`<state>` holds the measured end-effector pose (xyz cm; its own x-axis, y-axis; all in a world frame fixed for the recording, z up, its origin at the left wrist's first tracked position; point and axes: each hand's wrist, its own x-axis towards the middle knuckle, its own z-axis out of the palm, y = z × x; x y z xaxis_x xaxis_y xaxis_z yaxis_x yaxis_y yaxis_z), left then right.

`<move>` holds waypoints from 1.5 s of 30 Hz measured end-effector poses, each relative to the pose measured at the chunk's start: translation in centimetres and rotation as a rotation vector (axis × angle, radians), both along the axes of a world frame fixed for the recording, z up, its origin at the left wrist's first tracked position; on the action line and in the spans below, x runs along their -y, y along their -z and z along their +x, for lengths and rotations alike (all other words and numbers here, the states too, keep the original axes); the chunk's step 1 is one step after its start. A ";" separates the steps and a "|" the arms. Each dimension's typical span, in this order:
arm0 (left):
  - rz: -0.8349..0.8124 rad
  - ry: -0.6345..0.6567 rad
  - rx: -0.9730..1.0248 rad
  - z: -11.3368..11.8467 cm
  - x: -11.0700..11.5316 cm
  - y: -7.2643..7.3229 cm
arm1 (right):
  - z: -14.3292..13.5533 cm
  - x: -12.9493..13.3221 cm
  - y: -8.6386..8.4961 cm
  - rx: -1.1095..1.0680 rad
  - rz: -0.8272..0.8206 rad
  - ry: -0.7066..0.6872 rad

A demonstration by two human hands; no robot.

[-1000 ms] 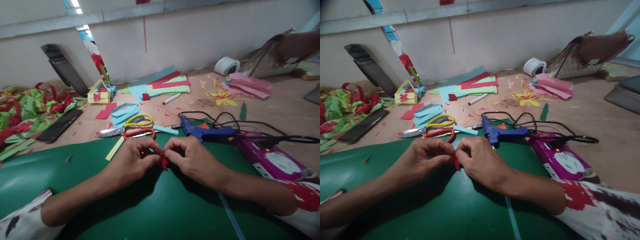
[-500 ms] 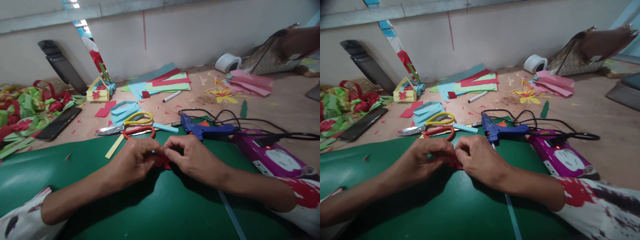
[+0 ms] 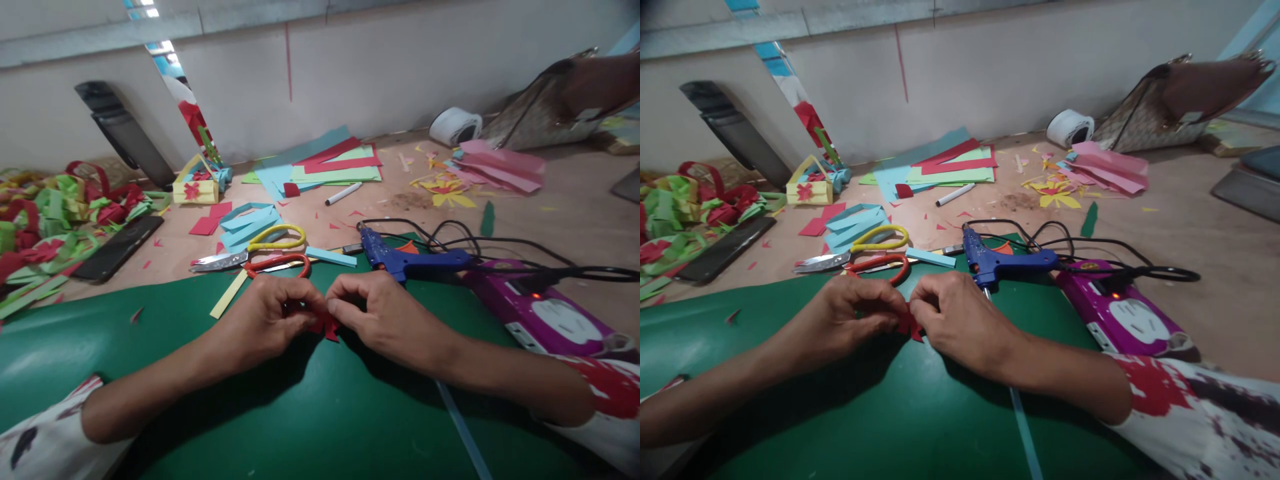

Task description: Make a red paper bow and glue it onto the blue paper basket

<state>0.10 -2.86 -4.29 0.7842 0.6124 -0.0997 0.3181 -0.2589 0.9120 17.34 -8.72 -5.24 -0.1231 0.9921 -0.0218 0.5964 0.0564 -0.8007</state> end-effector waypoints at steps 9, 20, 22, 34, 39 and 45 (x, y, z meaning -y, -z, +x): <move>-0.213 -0.045 -0.036 0.1 -0.4 0.1 | -0.1 -0.1 -0.2 -0.007 -0.021 0.000; -0.619 -0.134 0.076 0.2 -0.9 0.4 | 0.2 -0.1 -0.7 -0.239 -0.174 0.007; -0.630 -0.141 0.096 0.1 -1.0 0.5 | 0.2 0.0 -0.7 -0.289 -0.220 0.043; -0.592 -0.122 0.123 0.2 -0.7 0.3 | 0.1 0.2 -0.7 -0.375 -0.260 0.071; -0.558 -0.081 0.092 0.0 -1.0 0.1 | 0.0 0.2 -0.9 -0.379 -0.249 0.070; -0.445 -0.075 0.009 0.1 -1.1 0.0 | -0.1 0.2 -0.8 -0.346 -0.229 0.069</move>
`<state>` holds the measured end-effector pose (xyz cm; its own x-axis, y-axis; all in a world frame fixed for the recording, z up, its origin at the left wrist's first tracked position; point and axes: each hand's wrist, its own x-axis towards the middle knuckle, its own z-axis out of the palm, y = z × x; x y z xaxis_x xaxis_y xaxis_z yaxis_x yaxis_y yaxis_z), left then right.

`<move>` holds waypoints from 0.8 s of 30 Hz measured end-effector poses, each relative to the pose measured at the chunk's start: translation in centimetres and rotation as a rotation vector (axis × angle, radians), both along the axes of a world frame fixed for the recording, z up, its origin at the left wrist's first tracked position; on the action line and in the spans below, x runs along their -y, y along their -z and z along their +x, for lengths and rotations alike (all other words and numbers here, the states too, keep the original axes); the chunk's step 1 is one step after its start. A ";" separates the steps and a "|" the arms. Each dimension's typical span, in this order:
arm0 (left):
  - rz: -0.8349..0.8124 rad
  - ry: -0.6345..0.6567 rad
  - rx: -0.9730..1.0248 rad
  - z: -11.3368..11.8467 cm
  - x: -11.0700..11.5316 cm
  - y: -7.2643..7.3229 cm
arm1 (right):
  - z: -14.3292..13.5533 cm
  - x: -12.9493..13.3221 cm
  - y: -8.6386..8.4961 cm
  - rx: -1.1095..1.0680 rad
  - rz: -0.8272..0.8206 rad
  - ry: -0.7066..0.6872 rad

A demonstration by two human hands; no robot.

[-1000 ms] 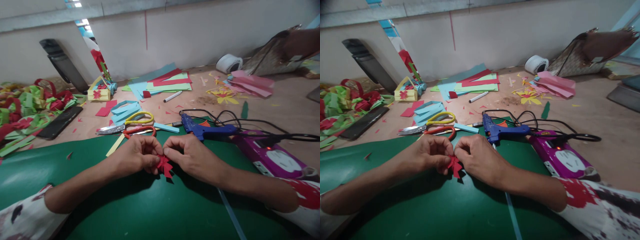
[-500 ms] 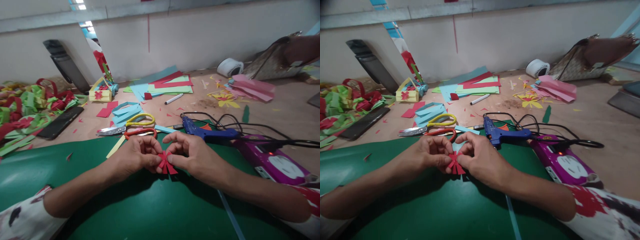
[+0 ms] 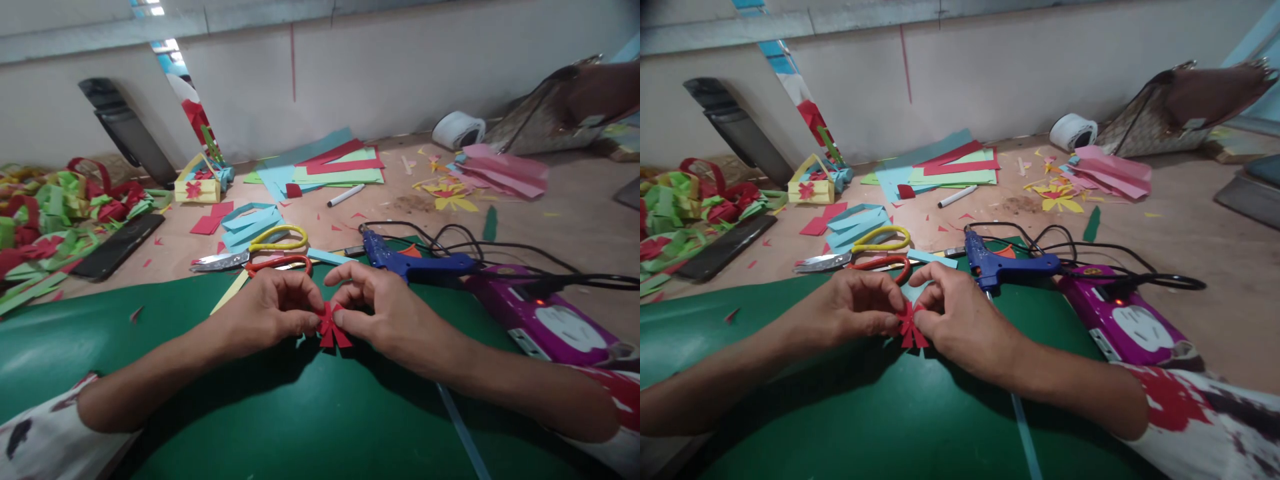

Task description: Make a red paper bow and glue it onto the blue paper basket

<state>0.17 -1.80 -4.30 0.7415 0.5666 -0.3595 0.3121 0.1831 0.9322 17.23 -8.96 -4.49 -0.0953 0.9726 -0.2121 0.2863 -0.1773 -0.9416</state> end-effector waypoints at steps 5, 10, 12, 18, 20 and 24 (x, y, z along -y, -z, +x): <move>0.041 0.010 -0.023 0.1 0.1 0.1 | -0.1 0.1 0.4 0.040 0.044 -0.004; 0.077 0.018 -0.025 0.0 0.2 0.2 | -0.2 0.1 0.4 0.053 0.038 -0.010; 0.099 0.021 -0.037 0.0 0.3 0.2 | -0.2 0.1 0.4 0.064 0.042 -0.011; 0.203 0.036 -0.061 0.0 0.5 0.4 | -0.3 0.2 0.6 0.075 0.060 -0.026; 0.238 0.046 -0.052 0.0 0.5 0.5 | -0.4 0.2 0.6 0.065 0.060 -0.031; 0.271 0.066 -0.050 -0.1 0.4 0.6 | -0.4 0.3 0.7 0.056 0.045 -0.033</move>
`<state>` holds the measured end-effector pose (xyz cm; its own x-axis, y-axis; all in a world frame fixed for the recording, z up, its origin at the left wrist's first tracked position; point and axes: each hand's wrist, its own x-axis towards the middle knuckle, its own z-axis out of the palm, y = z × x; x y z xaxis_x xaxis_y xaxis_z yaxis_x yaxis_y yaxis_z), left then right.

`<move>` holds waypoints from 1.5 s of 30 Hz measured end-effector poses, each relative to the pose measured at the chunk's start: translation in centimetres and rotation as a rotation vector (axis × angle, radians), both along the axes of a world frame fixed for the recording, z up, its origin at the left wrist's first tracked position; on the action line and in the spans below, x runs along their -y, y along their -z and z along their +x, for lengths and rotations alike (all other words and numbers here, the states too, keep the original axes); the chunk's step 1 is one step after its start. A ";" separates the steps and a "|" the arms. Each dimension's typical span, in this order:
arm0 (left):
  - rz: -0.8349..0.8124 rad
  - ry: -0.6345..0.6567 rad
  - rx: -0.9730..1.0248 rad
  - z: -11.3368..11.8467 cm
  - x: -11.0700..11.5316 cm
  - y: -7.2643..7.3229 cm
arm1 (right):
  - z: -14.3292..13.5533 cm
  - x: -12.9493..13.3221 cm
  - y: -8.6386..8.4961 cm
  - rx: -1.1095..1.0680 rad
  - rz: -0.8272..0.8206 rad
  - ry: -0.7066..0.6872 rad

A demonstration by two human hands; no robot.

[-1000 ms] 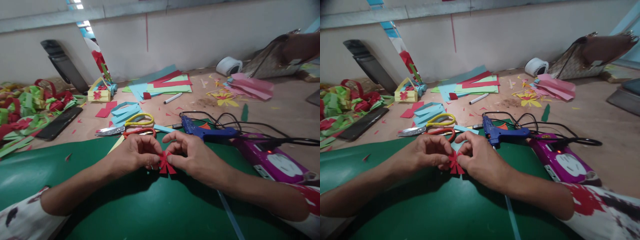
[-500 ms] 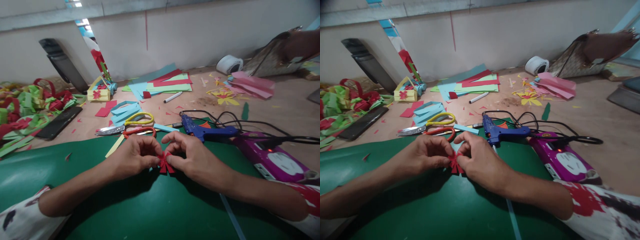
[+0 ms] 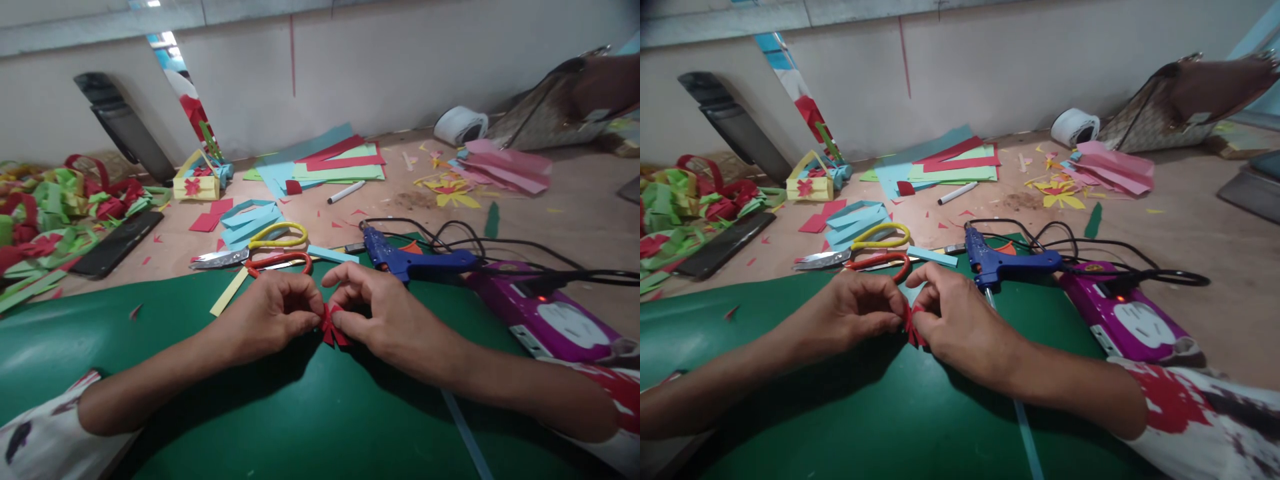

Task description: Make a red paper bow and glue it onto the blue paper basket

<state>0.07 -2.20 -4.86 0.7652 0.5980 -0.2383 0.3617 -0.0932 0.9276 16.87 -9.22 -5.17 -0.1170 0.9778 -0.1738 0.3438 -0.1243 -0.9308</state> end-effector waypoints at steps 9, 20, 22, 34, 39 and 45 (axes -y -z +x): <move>-0.138 -0.030 -0.033 0.1 -0.1 -0.2 | 0.0 0.0 0.1 -0.017 0.026 -0.019; -0.264 -0.089 -0.085 0.4 -0.2 -0.6 | 0.0 0.2 0.2 -0.022 0.030 -0.026; -0.266 -0.095 -0.093 0.4 -0.1 -0.7 | 0.0 0.2 0.1 -0.020 0.030 -0.029; -0.271 -0.109 -0.098 0.5 0.0 -0.8 | -0.1 0.1 0.2 0.003 0.035 -0.043; -0.269 -0.121 -0.110 0.5 0.0 -0.9 | 0.0 0.1 0.4 0.006 0.042 -0.034; -0.264 -0.114 -0.077 0.5 0.0 -0.4 | 0.0 0.1 0.4 -0.006 0.051 -0.036</move>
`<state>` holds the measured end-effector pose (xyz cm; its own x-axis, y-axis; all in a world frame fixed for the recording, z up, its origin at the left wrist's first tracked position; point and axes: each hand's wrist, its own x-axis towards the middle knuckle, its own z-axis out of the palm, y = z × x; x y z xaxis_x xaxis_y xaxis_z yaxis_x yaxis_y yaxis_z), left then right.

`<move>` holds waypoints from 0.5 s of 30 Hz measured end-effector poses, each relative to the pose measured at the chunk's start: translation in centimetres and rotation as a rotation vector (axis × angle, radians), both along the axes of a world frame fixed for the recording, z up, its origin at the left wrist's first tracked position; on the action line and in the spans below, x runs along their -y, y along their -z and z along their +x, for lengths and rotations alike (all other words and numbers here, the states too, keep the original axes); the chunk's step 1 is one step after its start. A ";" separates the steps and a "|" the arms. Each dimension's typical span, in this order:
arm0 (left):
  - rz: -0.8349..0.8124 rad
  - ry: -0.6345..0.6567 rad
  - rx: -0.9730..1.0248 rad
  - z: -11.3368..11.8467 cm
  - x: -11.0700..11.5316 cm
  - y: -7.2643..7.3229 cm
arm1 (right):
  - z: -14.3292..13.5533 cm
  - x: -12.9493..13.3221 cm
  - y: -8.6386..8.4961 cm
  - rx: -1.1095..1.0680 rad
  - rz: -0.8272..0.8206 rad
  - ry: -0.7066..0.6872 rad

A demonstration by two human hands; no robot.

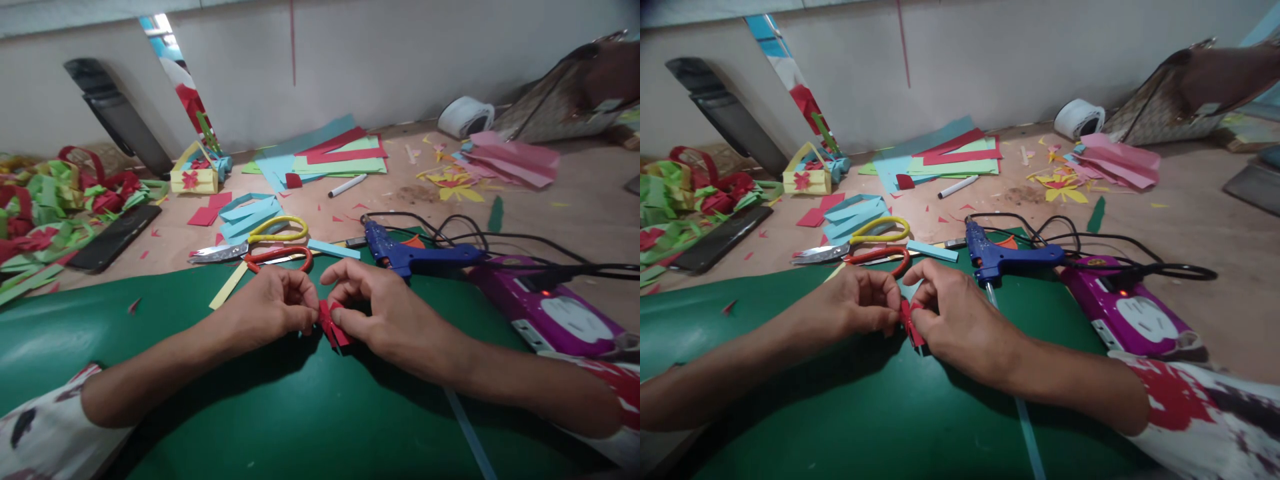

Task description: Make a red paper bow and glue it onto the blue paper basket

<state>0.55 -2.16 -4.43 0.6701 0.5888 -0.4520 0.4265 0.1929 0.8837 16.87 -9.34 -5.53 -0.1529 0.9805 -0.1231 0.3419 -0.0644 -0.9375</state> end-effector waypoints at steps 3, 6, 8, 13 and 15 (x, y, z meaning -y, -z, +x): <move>-0.058 -0.023 0.076 0.1 0.0 0.2 | 0.0 0.0 -0.1 -0.018 -0.006 0.000; -0.088 -0.012 0.058 0.2 0.1 -0.2 | 0.0 0.0 -0.3 -0.041 -0.005 0.032; -0.031 0.022 -0.002 0.2 0.3 -0.5 | 0.0 0.0 -0.3 -0.047 -0.002 0.059; 0.102 0.044 -0.097 0.1 0.8 -0.7 | -0.1 -0.1 -0.3 0.016 0.088 0.110; 0.111 0.037 -0.109 0.0 0.9 -0.5 | -0.2 -0.1 -0.4 0.037 0.124 0.113</move>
